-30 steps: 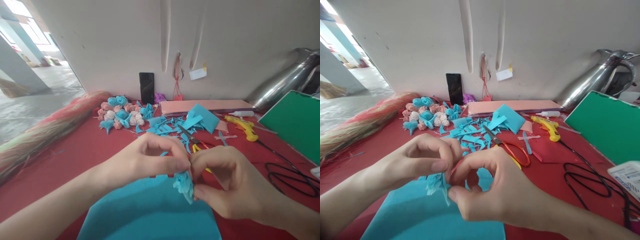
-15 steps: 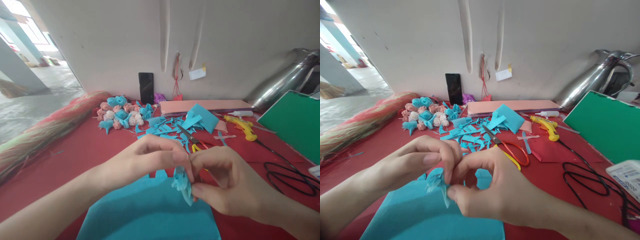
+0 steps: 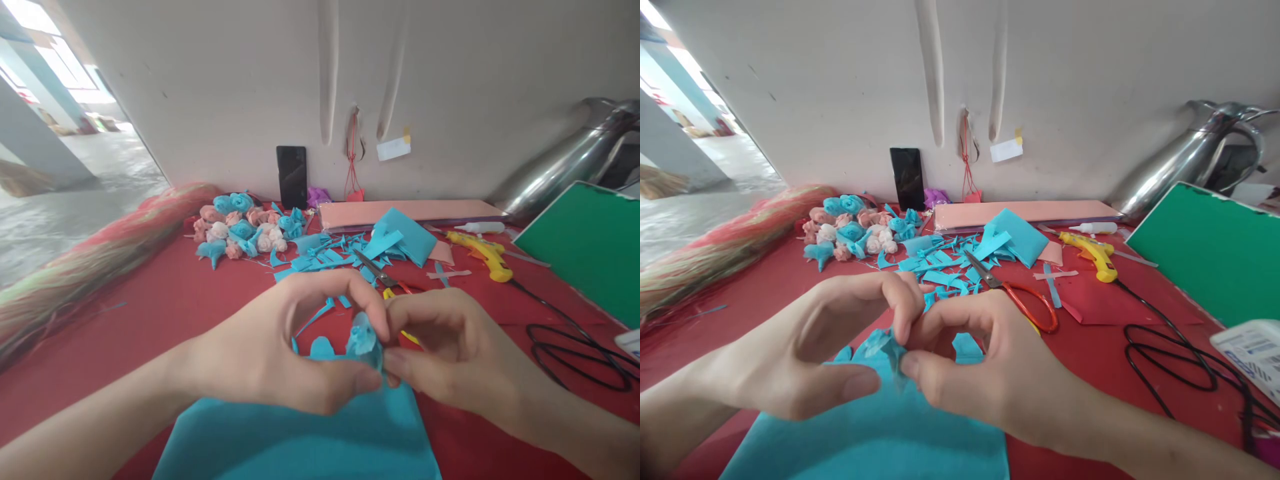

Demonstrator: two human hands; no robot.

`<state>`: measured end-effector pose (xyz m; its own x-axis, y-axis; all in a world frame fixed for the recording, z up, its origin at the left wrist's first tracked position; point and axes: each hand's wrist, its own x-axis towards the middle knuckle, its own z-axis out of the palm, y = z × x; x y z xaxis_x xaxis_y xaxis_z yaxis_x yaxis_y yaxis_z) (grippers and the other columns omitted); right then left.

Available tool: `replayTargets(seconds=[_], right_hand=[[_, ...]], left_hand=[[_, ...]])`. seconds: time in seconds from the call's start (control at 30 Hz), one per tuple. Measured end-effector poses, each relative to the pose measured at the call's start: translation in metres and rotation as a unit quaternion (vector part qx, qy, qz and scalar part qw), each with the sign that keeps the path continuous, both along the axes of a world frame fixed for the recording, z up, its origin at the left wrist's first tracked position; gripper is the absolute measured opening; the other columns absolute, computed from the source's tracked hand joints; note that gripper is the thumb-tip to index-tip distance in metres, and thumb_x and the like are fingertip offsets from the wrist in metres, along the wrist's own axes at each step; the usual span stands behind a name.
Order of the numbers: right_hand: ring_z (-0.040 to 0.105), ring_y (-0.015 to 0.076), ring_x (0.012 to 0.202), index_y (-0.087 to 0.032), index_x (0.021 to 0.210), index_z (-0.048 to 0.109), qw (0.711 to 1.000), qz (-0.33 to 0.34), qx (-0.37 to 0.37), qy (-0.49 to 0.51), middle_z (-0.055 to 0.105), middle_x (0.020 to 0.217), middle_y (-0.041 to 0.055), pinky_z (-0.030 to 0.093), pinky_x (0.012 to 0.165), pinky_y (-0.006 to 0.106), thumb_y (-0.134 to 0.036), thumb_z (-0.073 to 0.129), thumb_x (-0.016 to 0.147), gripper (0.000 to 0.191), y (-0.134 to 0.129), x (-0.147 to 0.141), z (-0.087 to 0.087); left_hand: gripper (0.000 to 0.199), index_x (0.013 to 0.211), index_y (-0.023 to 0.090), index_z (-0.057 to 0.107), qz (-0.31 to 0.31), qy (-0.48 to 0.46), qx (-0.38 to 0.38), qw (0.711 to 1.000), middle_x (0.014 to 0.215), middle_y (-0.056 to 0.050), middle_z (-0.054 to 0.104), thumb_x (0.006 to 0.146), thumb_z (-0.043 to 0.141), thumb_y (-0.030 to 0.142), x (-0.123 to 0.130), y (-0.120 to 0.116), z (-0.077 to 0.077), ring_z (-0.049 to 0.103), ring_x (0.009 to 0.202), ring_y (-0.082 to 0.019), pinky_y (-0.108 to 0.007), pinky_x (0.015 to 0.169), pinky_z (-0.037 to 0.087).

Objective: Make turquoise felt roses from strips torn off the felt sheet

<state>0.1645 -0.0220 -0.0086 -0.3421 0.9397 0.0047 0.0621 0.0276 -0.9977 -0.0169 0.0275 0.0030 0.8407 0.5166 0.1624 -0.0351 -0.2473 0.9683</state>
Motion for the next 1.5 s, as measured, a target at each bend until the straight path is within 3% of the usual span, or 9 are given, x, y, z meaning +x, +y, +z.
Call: replayTargets(seconds=[0.23, 0.6, 0.87, 1.1, 1.37, 1.5], right_hand=[[0.046, 0.0073, 0.054, -0.017, 0.056, 0.058, 0.999, -0.034, -0.029, -0.003, 0.053, 0.054, -0.0042, 0.040, 0.053, 0.019, -0.014, 0.063, 0.067, 0.013, -0.0057, -0.0040, 0.0054], [0.044, 0.0089, 0.055, -0.019, 0.058, 0.058, 0.998, -0.009, -0.054, 0.024, 0.049, 0.054, -0.0040, 0.039, 0.052, 0.020, -0.014, 0.065, 0.067, 0.012, -0.0057, -0.0043, 0.0019], [0.042, 0.0068, 0.054, -0.018, 0.059, 0.060, 0.998, -0.012, -0.061, 0.026, 0.049, 0.054, -0.0047, 0.036, 0.050, 0.018, -0.013, 0.063, 0.068, 0.010, -0.0074, -0.0024, 0.0038], [0.040, 0.0039, 0.046, -0.018, 0.068, 0.066, 0.993, 0.039, -0.101, 0.051, 0.052, 0.052, -0.0050, 0.032, 0.043, 0.014, -0.018, 0.061, 0.075, 0.009, -0.0061, 0.0003, -0.0008], [0.044, 0.0037, 0.047, -0.017, 0.069, 0.066, 0.988, 0.052, -0.120, 0.081, 0.055, 0.055, -0.0039, 0.035, 0.045, 0.014, -0.020, 0.062, 0.074, 0.007, -0.0021, 0.0004, -0.0025], [0.043, 0.0035, 0.047, -0.016, 0.067, 0.063, 0.987, 0.036, -0.122, 0.098, 0.054, 0.056, -0.0045, 0.035, 0.045, 0.014, -0.016, 0.062, 0.075, 0.009, -0.0014, 0.0000, -0.0033]], left_hand=[[0.019, 0.085, 0.022, 0.050, 0.017, 0.022, 0.002, 1.000, 0.084, 0.002, 0.054, 0.078, 0.052, 0.005, 0.0003, -0.0026, -0.0037, 0.056, 0.081, -0.014, -0.024, 0.068, 0.048], [0.020, 0.079, 0.020, 0.045, -0.016, -0.018, 0.019, 1.000, 0.080, 0.002, 0.051, 0.073, 0.050, 0.002, 0.0030, -0.0051, -0.0009, 0.059, 0.077, -0.015, -0.027, 0.067, 0.050], [0.018, 0.080, 0.019, 0.046, 0.008, -0.029, 0.057, 0.998, 0.079, 0.003, 0.051, 0.076, 0.052, 0.003, 0.0038, -0.0049, 0.0005, 0.053, 0.073, -0.010, -0.022, 0.066, 0.047], [0.016, 0.077, 0.019, 0.050, 0.002, -0.059, 0.087, 0.994, 0.077, 0.001, 0.056, 0.075, 0.054, 0.003, 0.0036, -0.0030, -0.0014, 0.055, 0.071, -0.011, -0.024, 0.067, 0.048], [0.020, 0.073, 0.019, 0.049, 0.004, -0.060, 0.102, 0.993, 0.074, 0.002, 0.054, 0.074, 0.049, -0.001, 0.0044, -0.0026, -0.0023, 0.058, 0.072, -0.012, -0.026, 0.070, 0.049], [0.014, 0.085, 0.020, 0.052, 0.023, -0.045, 0.088, 0.995, 0.083, 0.001, 0.055, 0.079, 0.054, 0.007, 0.0028, -0.0025, -0.0031, 0.057, 0.074, -0.011, -0.025, 0.072, 0.049]])
